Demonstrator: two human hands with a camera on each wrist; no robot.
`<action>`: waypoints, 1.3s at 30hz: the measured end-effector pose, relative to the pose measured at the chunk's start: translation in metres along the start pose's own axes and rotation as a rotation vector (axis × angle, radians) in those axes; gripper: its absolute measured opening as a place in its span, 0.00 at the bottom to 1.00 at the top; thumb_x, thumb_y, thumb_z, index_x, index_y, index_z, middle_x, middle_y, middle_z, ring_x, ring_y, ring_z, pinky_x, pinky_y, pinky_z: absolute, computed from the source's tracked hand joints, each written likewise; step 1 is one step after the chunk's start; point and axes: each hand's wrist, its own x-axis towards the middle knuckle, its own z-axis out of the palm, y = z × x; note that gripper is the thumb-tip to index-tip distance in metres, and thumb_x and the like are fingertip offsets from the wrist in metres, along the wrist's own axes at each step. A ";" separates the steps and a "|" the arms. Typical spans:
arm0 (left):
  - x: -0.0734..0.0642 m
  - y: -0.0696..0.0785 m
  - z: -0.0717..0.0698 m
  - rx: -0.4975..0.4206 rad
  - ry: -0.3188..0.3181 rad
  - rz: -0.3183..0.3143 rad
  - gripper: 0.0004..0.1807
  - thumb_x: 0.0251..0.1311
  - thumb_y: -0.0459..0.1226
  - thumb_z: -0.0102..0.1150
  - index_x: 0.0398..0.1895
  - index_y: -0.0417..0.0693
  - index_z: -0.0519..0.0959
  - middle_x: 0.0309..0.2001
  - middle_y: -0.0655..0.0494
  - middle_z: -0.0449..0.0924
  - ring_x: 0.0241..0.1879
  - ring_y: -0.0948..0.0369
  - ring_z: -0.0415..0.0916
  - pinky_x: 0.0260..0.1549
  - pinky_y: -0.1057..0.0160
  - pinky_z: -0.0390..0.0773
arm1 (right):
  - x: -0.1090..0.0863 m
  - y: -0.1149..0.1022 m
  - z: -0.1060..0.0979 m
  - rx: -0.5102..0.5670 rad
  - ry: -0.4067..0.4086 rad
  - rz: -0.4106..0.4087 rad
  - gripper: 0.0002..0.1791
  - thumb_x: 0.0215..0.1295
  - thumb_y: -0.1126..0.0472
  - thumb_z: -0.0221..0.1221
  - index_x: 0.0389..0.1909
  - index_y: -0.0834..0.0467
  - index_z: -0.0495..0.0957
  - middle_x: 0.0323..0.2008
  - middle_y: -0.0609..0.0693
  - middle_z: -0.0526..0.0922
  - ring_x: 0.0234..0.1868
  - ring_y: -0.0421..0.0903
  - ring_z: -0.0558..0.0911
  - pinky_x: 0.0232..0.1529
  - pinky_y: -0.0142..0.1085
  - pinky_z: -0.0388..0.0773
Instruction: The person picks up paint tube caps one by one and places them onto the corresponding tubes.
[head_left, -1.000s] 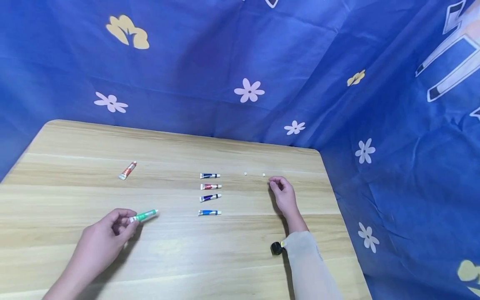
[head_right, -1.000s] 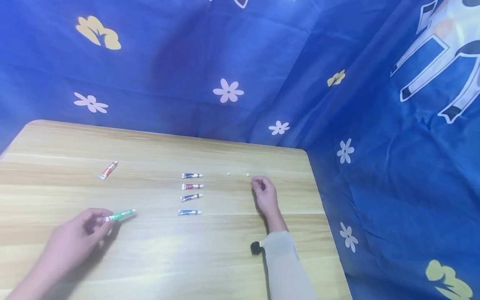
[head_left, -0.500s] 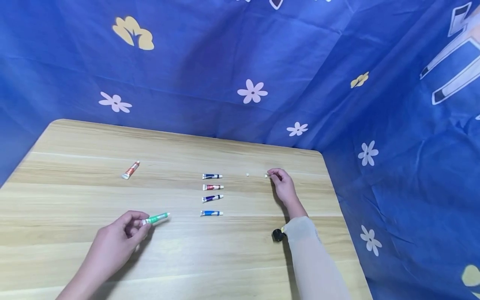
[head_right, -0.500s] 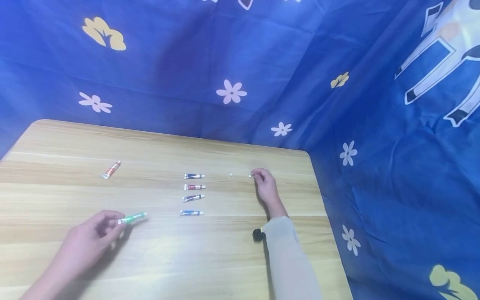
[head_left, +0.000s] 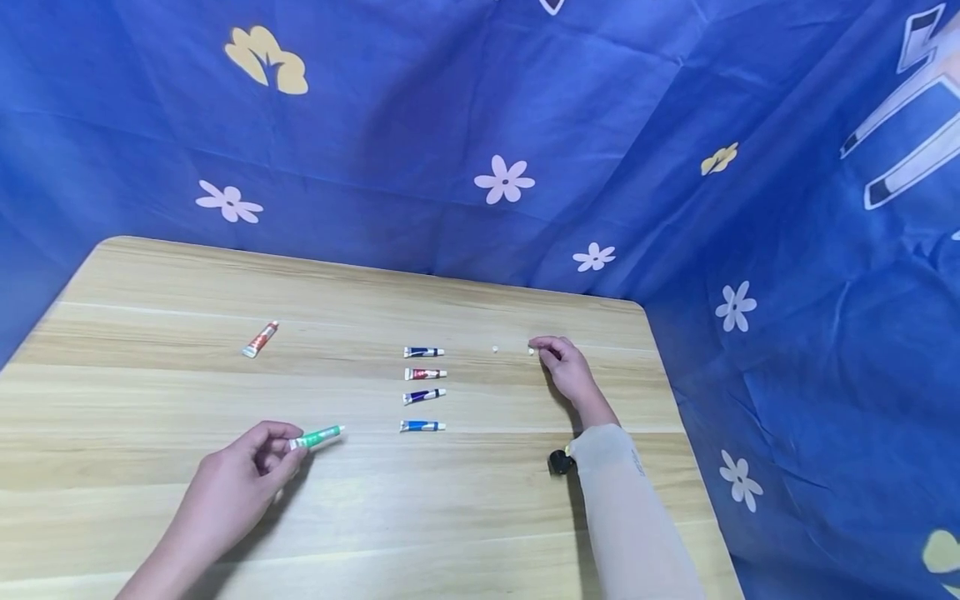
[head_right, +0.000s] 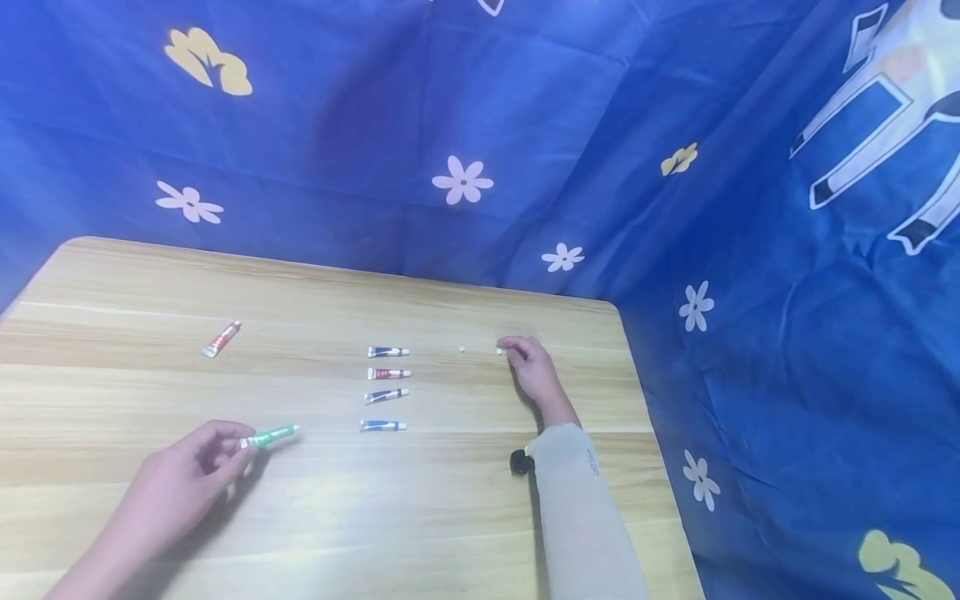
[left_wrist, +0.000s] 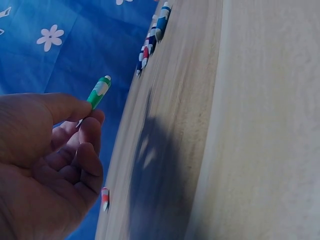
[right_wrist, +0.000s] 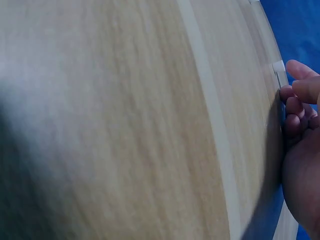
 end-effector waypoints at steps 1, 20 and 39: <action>0.000 0.000 0.000 0.000 -0.001 -0.001 0.11 0.71 0.40 0.70 0.52 0.49 0.84 0.30 0.62 0.80 0.22 0.72 0.65 0.21 0.67 0.67 | 0.000 0.000 0.000 -0.002 -0.006 -0.001 0.15 0.83 0.62 0.57 0.62 0.52 0.86 0.54 0.55 0.82 0.57 0.51 0.80 0.62 0.42 0.74; 0.001 0.002 0.001 -0.002 -0.018 0.009 0.11 0.72 0.40 0.69 0.53 0.47 0.84 0.30 0.62 0.80 0.22 0.72 0.64 0.20 0.67 0.66 | 0.003 -0.007 0.005 -0.123 0.014 -0.025 0.14 0.81 0.57 0.62 0.61 0.48 0.88 0.49 0.51 0.81 0.48 0.47 0.80 0.54 0.39 0.76; 0.003 0.002 0.003 -0.009 -0.043 0.021 0.11 0.73 0.40 0.68 0.53 0.46 0.84 0.29 0.63 0.79 0.21 0.72 0.63 0.21 0.67 0.66 | 0.000 -0.005 0.010 -0.122 0.080 -0.002 0.10 0.77 0.60 0.66 0.53 0.50 0.91 0.42 0.50 0.80 0.42 0.44 0.77 0.47 0.34 0.74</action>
